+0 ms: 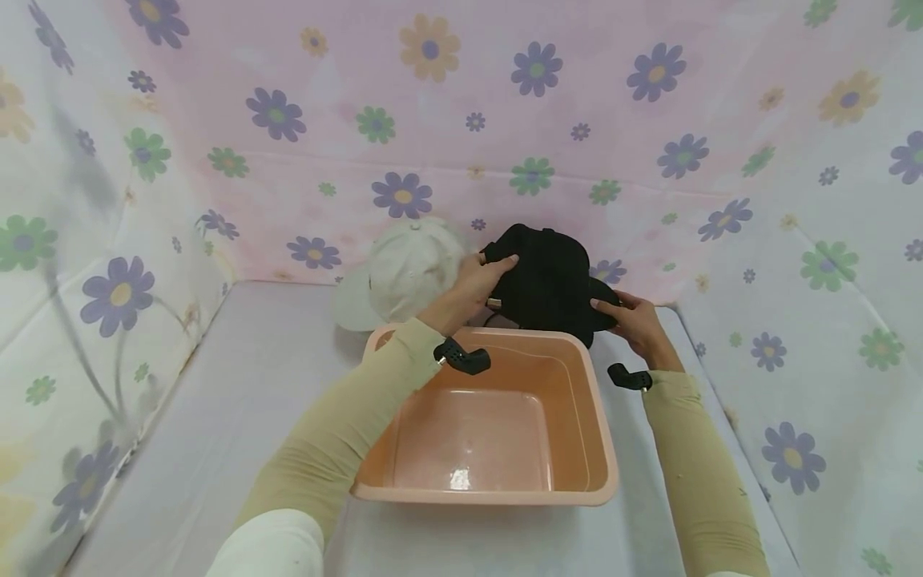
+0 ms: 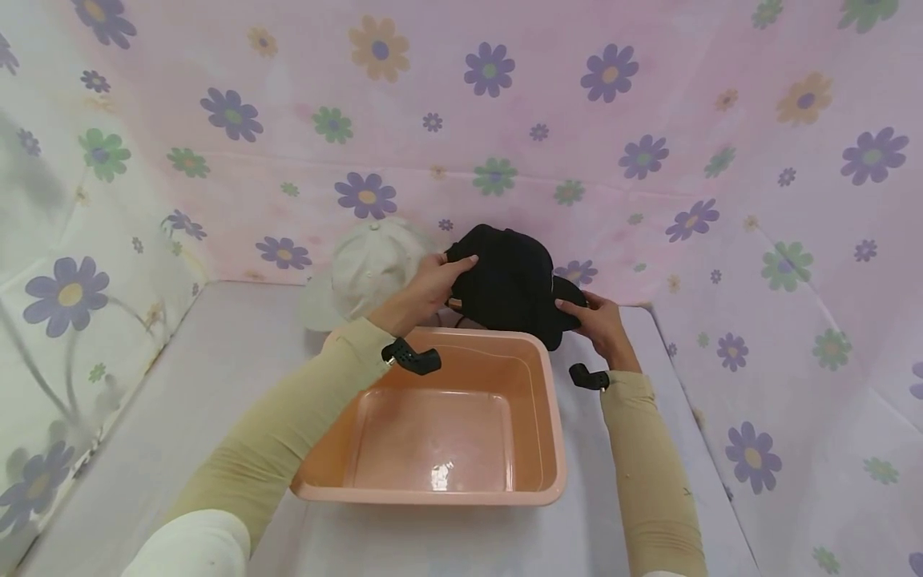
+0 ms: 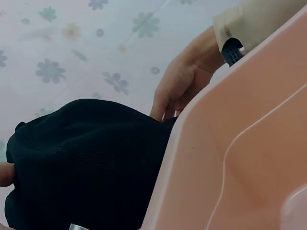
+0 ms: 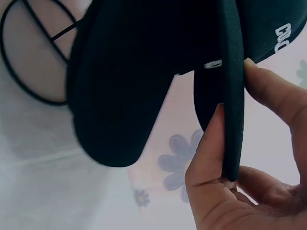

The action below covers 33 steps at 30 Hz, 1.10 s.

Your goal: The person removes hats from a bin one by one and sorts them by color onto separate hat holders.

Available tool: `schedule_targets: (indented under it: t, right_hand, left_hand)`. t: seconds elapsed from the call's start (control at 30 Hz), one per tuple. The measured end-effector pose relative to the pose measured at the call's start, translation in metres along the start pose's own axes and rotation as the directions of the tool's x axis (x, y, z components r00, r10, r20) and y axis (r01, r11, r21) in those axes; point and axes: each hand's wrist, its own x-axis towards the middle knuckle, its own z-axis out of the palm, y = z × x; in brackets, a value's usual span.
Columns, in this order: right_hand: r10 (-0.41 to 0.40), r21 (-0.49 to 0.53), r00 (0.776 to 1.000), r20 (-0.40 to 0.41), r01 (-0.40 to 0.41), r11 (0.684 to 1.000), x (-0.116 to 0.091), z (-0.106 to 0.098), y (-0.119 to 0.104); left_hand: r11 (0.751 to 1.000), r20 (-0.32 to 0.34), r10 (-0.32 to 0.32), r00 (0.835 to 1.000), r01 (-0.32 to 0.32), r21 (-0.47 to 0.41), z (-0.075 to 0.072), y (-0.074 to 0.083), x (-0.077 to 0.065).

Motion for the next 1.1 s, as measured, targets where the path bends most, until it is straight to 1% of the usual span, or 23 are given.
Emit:
schedule_targets:
  t: [0.17,0.3,0.4,0.57,0.7,0.8,0.87,0.97,1.03,1.1]
  right_hand:
    - [0.03,0.026,0.999,0.036,-0.031,0.999,0.002,0.003,0.01]
    - [0.04,0.043,0.997,0.065,-0.043,0.998,0.004,0.004,0.015]
    - [0.051,0.055,0.995,0.089,-0.056,0.997,0.006,0.005,0.016]
    - [0.07,0.075,0.986,0.154,-0.082,0.994,0.007,0.001,0.017]
    - [0.087,0.09,0.975,0.202,-0.107,0.99,0.009,-0.002,0.017]
    - [0.104,0.085,0.972,0.211,-0.124,0.989,0.01,-0.002,0.018]
    - [0.109,0.081,0.972,0.209,-0.129,0.988,0.01,-0.002,0.019]
    - [0.104,0.071,0.973,0.205,-0.121,0.99,0.01,0.0,0.019]
    - [0.092,0.067,0.974,0.208,-0.108,0.992,0.01,0.002,0.019]
    - [0.082,0.055,0.974,0.212,-0.096,0.994,0.01,0.002,0.02]
  left_hand:
    - [1.0,-0.002,-0.021,1.0,0.021,0.002,0.004,-0.005,0.0]
    - [0.998,-0.044,-0.049,0.998,0.05,0.029,0.007,-0.008,-0.001]
    - [0.998,-0.059,-0.052,0.997,0.055,0.036,0.008,-0.01,-0.003]
    - [0.997,-0.059,-0.057,0.997,0.06,0.051,0.01,-0.01,-0.002]
    - [0.994,-0.06,-0.063,0.996,0.068,0.086,0.011,-0.009,-0.002]
    - [0.992,-0.062,-0.066,0.996,0.072,0.102,0.011,-0.008,-0.001]
    - [0.993,-0.062,-0.073,0.995,0.078,0.091,0.011,-0.007,-0.002]
    - [0.993,-0.05,-0.097,0.994,0.101,0.069,0.01,-0.002,-0.005]
    - [0.991,-0.024,-0.122,0.992,0.123,0.061,0.009,0.003,-0.008]
    - [0.986,0.012,-0.148,0.989,0.147,0.08,0.009,0.009,-0.01]
